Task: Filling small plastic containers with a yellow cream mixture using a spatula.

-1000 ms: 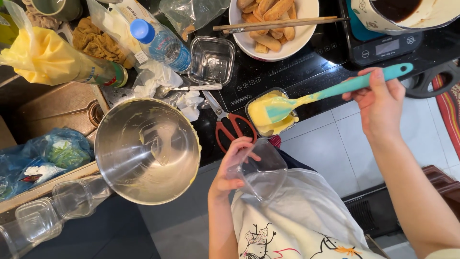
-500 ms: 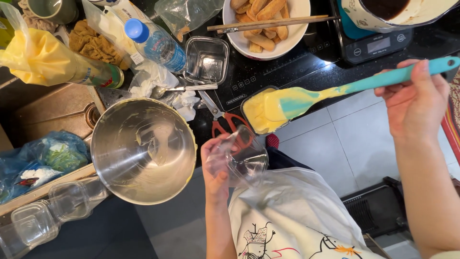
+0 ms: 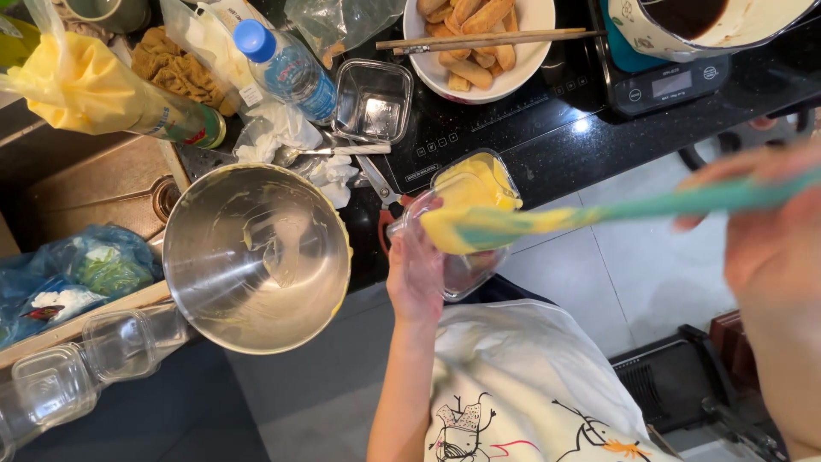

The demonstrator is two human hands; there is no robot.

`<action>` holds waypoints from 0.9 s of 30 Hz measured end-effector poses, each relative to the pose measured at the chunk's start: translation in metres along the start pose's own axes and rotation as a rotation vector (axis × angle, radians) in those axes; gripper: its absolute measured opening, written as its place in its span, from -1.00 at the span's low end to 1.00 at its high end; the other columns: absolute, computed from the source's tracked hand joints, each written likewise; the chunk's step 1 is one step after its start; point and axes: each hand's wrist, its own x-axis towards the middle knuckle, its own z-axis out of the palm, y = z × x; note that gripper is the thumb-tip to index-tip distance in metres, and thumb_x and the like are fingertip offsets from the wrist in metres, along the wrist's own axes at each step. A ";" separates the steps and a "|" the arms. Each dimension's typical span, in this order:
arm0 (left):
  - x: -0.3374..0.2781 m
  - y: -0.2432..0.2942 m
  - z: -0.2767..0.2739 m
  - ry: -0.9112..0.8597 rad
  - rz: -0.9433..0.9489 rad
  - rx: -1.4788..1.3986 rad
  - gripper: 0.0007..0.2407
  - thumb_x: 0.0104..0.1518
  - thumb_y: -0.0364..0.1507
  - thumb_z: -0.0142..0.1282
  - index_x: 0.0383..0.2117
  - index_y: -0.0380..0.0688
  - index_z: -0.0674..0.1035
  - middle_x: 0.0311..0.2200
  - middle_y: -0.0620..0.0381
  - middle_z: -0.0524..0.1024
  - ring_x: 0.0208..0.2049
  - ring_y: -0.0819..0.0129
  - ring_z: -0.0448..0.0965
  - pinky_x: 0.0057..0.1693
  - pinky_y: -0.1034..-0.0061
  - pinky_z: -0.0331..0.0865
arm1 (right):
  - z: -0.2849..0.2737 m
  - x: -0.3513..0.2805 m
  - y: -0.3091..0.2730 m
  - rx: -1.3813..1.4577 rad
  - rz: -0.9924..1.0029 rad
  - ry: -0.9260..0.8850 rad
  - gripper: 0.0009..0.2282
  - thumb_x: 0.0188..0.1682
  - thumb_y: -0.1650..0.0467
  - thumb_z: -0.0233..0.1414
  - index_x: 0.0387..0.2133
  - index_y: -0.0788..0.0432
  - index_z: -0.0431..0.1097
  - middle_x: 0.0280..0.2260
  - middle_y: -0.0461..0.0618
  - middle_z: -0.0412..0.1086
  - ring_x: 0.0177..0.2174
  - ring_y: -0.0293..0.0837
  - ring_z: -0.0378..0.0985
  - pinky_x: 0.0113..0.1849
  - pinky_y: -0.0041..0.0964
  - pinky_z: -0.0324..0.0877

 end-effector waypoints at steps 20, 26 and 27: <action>-0.010 0.007 -0.007 -0.158 -0.062 -0.327 -0.29 0.31 0.02 -0.08 0.32 -0.47 0.25 0.18 -0.20 0.33 0.07 0.01 0.49 0.10 0.04 0.52 | 0.023 -0.019 -0.035 -0.175 -0.252 -0.590 -0.79 -0.07 0.32 0.16 -0.22 0.10 0.39 -0.13 0.30 0.43 -0.31 -0.03 0.67 -0.30 -0.16 0.62; -0.023 0.007 -0.040 -0.104 -0.045 -0.319 -0.25 0.30 0.03 -0.05 0.33 -0.53 0.22 0.17 -0.26 0.33 0.09 -0.01 0.49 0.09 0.12 0.49 | 0.001 -0.035 0.024 0.022 0.141 0.122 -0.70 0.14 0.11 -0.17 -0.20 0.02 0.35 -0.25 0.09 0.43 -0.51 -0.12 0.56 -0.37 -0.19 0.55; -0.025 0.007 -0.045 -0.117 -0.034 -0.319 -0.23 0.31 0.04 -0.05 0.34 -0.57 0.22 0.16 -0.31 0.33 0.08 -0.05 0.49 0.08 0.12 0.48 | 0.004 -0.029 0.026 -0.006 0.152 0.134 -0.70 0.20 0.14 -0.17 -0.16 0.08 0.33 -0.24 0.10 0.42 -0.46 -0.11 0.57 -0.34 -0.19 0.54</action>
